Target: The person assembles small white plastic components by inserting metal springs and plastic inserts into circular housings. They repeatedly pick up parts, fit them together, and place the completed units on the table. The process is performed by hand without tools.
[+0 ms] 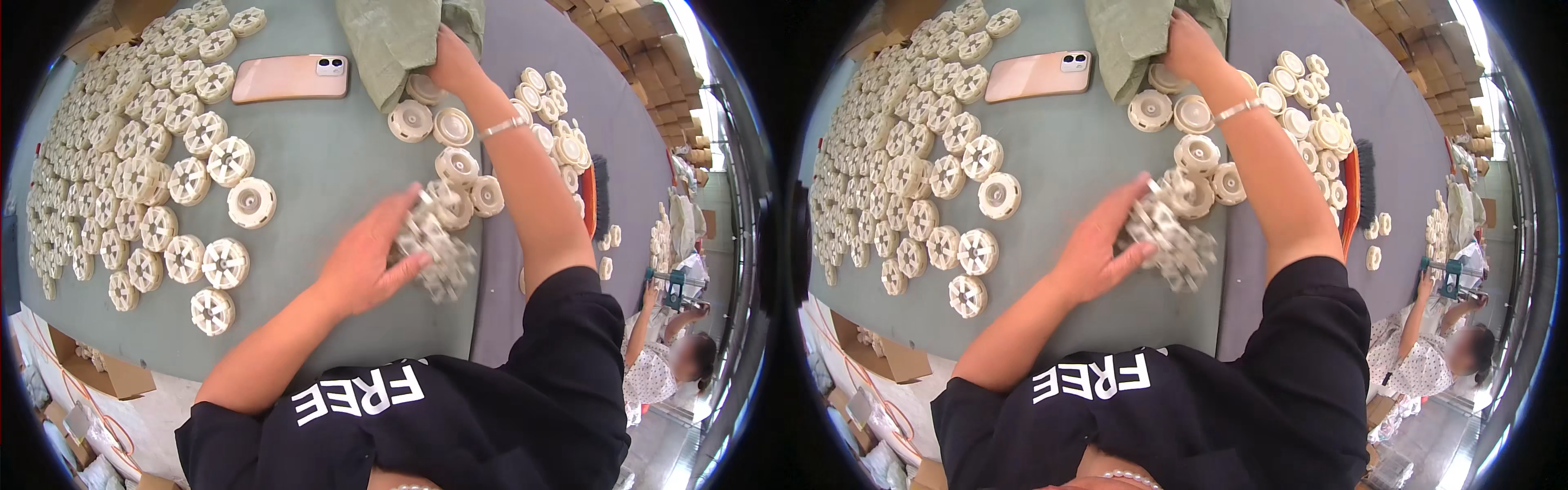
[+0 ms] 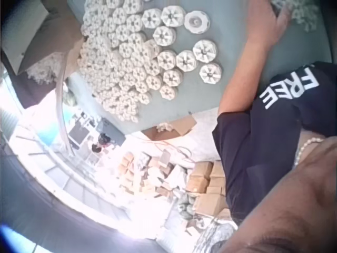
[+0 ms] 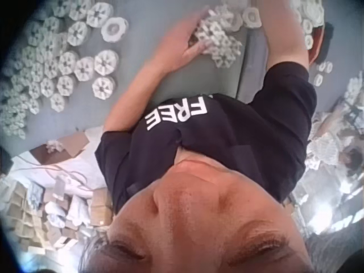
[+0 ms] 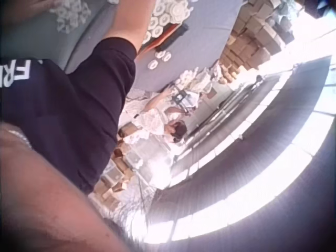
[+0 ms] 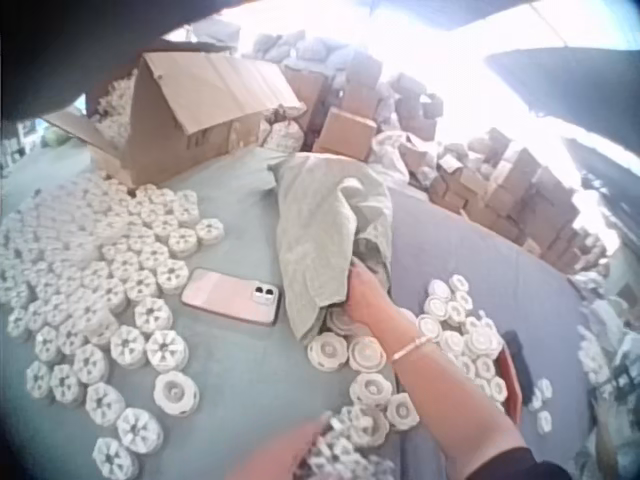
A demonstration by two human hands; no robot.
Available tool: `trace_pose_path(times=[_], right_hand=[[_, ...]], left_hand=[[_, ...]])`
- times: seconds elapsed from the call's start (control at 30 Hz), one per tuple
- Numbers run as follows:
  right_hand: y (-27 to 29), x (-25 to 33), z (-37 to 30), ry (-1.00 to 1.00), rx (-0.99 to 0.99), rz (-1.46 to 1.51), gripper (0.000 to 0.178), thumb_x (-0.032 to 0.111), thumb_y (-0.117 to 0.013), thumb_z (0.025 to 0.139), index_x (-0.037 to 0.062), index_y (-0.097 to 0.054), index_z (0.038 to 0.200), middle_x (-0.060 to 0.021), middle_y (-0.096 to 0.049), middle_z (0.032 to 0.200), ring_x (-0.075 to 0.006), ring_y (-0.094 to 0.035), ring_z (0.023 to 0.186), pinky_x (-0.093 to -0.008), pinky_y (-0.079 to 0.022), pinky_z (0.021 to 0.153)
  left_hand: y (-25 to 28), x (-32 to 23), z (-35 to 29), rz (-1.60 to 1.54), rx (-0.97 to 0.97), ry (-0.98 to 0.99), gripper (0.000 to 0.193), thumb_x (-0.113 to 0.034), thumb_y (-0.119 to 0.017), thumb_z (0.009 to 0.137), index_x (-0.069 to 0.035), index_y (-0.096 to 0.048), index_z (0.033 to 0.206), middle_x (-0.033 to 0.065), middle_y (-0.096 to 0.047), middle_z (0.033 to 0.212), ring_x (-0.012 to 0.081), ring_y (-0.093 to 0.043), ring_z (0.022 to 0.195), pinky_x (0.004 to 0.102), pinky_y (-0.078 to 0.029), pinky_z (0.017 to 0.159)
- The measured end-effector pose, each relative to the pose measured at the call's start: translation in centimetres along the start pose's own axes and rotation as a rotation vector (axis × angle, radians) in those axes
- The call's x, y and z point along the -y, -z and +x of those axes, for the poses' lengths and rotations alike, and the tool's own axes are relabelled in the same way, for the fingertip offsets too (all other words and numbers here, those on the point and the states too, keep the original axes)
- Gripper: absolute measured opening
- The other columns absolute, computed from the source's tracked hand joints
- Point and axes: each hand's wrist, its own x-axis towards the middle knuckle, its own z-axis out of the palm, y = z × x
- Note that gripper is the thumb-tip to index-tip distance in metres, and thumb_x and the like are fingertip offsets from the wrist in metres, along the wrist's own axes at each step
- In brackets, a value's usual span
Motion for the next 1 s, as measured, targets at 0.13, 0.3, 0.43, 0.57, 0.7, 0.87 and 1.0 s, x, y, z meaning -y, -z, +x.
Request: trace_pose_path(times=[0.13,0.3,0.43,0.57,0.7,0.87,1.0], right_hand=[[-7.2,-7.8,5.4,0.049,0.008,-0.443,0.056,0.015,-0.065,0.098,0.0102,-0.048,0.152,-0.0161,-0.053,0.158,-0.0386,-0.049,0.144,-0.0479,-0.04,0.118],[-10.1,-9.4,12.2,-0.169,0.121,-0.353,0.054,0.015,-0.065,0.098,0.0091,-0.05,0.149,-0.0172,-0.055,0.155,-0.0394,-0.051,0.142,-0.0481,-0.041,0.117],[-12.6,-9.9,15.5,-0.22,0.17,-0.343,0.052,0.015,-0.065,0.098,0.0082,-0.052,0.147,-0.018,-0.056,0.152,-0.0399,-0.053,0.14,-0.0482,-0.042,0.116],[-12.1,-12.2,16.5,-0.271,0.225,-0.379,0.05,0.014,-0.065,0.097,0.0073,-0.053,0.145,-0.0189,-0.058,0.149,-0.0405,-0.054,0.138,-0.0484,-0.043,0.115],[-11.1,-13.5,16.9,-0.324,0.265,-0.399,0.048,0.014,-0.065,0.097,0.0064,-0.055,0.143,-0.0197,-0.06,0.146,-0.0411,-0.055,0.136,-0.0485,-0.044,0.114],[-10.7,-14.3,18.0,-0.389,0.297,-0.388,0.046,0.014,-0.065,0.097,0.0053,-0.057,0.14,-0.0208,-0.062,0.142,-0.0418,-0.057,0.134,-0.0487,-0.046,0.113],[-10.9,-14.2,19.1,-0.41,0.301,-0.375,0.044,0.014,-0.065,0.096,0.0044,-0.058,0.138,-0.0216,-0.063,0.139,-0.0424,-0.059,0.132,-0.0488,-0.047,0.112]], left_hand=[[0.4,0.1,0.6,-0.095,0.021,-0.075,0.076,-0.044,-0.072,0.098,-0.002,-0.049,0.157,0.024,-0.054,0.155,0.0442,-0.056,0.138,0.0485,-0.047,0.116],[0.0,0.9,0.4,-0.065,-0.086,-0.02,0.059,-0.033,-0.073,0.098,-0.001,-0.059,0.145,0.0229,-0.059,0.144,0.0433,-0.06,0.13,0.0484,-0.05,0.11],[0.5,1.0,0.1,-0.22,-0.071,0.013,0.05,-0.025,-0.074,0.099,-0.001,-0.061,0.14,0.0215,-0.059,0.139,0.0427,-0.06,0.128,0.0488,-0.051,0.108],[-0.1,1.0,-0.1,-0.257,-0.111,-0.021,0.041,-0.028,-0.071,0.101,0.0,-0.062,0.128,0.0208,-0.058,0.132,0.0418,-0.061,0.122,0.0484,-0.052,0.104],[-0.9,1.3,-0.1,-0.282,-0.133,-0.049,0.035,-0.025,-0.071,0.101,0.0,-0.062,0.124,0.019,-0.058,0.13,0.0399,-0.062,0.119,0.0476,-0.053,0.101],[-0.8,1.4,0.0,-0.265,-0.13,-0.054,0.028,-0.022,-0.069,0.103,-0.002,-0.062,0.12,0.0173,-0.057,0.126,0.0379,-0.062,0.113,0.0469,-0.054,0.095],[-1.4,1.7,0.1,-0.235,-0.174,-0.084,0.026,-0.022,-0.071,0.102,-0.003,-0.062,0.117,0.0156,-0.058,0.122,0.0373,-0.062,0.111,0.0474,-0.053,0.094]])
